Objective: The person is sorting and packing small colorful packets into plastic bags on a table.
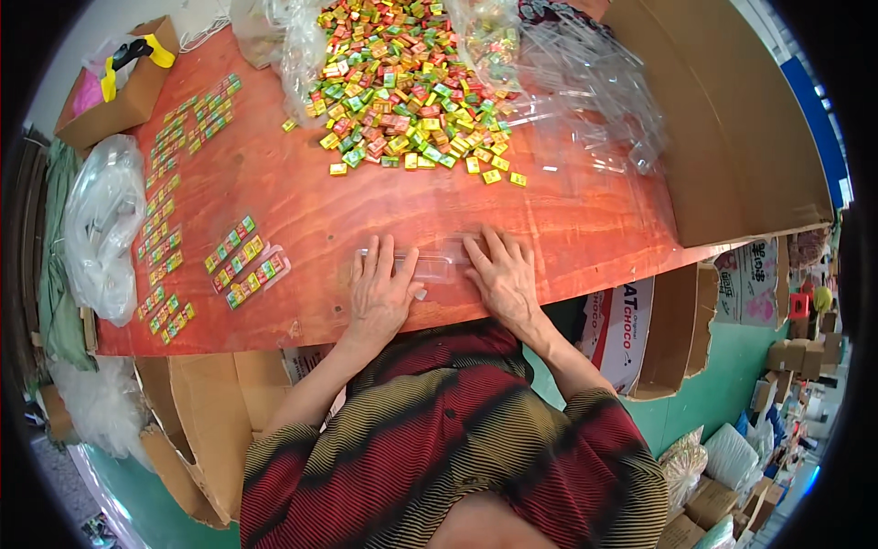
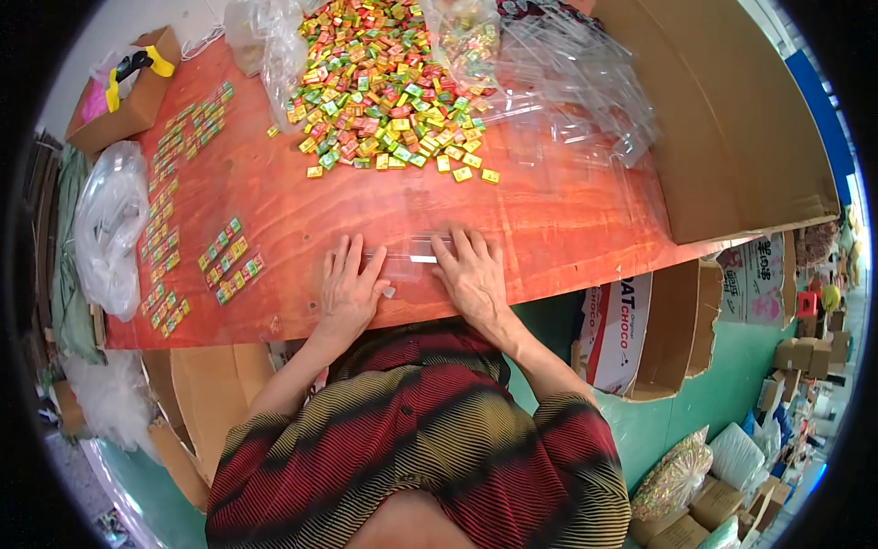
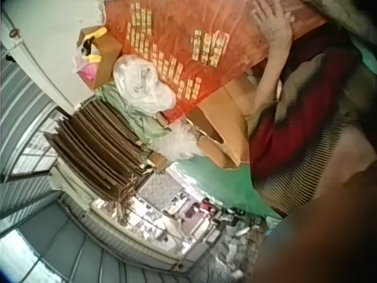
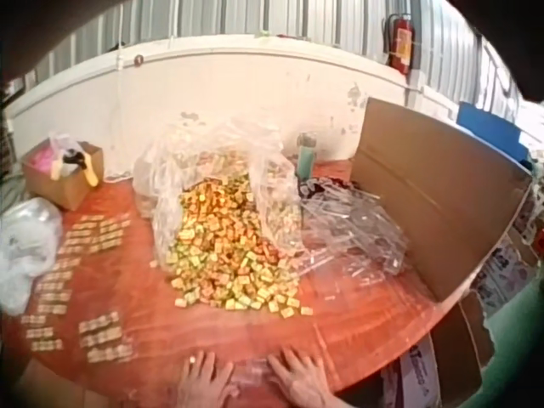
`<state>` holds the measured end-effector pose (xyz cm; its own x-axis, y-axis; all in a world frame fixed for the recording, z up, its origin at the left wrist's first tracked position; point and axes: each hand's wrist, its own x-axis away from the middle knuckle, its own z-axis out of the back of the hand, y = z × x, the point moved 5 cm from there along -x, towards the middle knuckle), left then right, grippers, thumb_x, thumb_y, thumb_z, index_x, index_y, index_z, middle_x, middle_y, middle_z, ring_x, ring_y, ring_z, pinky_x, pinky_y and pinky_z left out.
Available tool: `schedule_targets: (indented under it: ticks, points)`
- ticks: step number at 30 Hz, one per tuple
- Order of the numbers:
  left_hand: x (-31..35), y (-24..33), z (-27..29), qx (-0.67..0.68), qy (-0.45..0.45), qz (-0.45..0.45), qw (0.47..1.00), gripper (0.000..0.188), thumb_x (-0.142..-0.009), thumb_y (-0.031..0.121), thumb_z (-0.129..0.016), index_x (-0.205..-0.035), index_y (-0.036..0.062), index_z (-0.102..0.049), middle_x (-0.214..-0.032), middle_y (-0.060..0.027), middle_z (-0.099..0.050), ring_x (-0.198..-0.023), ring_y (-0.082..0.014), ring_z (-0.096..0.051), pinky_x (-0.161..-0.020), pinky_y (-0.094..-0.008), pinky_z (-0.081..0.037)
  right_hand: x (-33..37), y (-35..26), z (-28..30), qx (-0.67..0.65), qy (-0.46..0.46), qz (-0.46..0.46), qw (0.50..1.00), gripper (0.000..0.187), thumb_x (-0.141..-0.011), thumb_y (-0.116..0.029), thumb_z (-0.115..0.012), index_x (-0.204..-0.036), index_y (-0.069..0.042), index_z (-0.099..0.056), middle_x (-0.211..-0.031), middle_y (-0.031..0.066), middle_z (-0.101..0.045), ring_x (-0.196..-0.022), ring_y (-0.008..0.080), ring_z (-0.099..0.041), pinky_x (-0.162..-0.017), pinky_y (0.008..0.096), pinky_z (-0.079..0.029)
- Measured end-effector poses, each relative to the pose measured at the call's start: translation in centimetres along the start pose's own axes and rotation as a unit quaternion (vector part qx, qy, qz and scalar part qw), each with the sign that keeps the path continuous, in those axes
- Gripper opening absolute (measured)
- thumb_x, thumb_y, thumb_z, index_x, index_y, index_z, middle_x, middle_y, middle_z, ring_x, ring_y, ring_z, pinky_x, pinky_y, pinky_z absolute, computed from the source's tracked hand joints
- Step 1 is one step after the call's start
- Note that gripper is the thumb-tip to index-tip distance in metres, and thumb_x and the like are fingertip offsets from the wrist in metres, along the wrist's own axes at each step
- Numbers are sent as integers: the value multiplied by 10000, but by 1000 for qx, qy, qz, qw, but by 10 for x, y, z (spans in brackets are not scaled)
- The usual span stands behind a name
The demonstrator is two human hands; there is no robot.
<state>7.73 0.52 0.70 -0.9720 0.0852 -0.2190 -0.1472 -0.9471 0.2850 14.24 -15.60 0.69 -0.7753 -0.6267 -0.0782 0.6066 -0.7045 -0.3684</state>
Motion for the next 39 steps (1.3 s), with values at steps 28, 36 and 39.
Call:
schedule_targets:
  ticks: [28,36,39]
  points:
    - [-73,-53,-5,84,112,49,989,381,-738,-15,-548,-1114,30,-512,-1020,-163,-487,-919,-347,-469,-772,-429,-413,-124,-18,-10,-30,125,193,973,179,-762,-74,-466,-930,-59,-526,-894,118,-509,-826,282,-544,-687,375,-464]
    - [-62,-70,13,144,126,174,966,340,-712,67,-647,-1041,57,-562,-957,-124,-515,-846,-303,-528,-710,-383,-434,-112,-17,15,101,165,45,980,163,-720,-60,-512,-876,-59,-561,-820,112,-526,-778,284,-544,-653,385,-453]
    - [-56,-78,14,148,83,186,968,246,-697,88,-663,-932,39,-609,-871,-116,-536,-807,-308,-546,-691,-389,-437,-121,-41,-1,16,149,146,978,227,-725,-51,-514,-942,-61,-581,-864,106,-561,-788,282,-558,-682,384,-457]
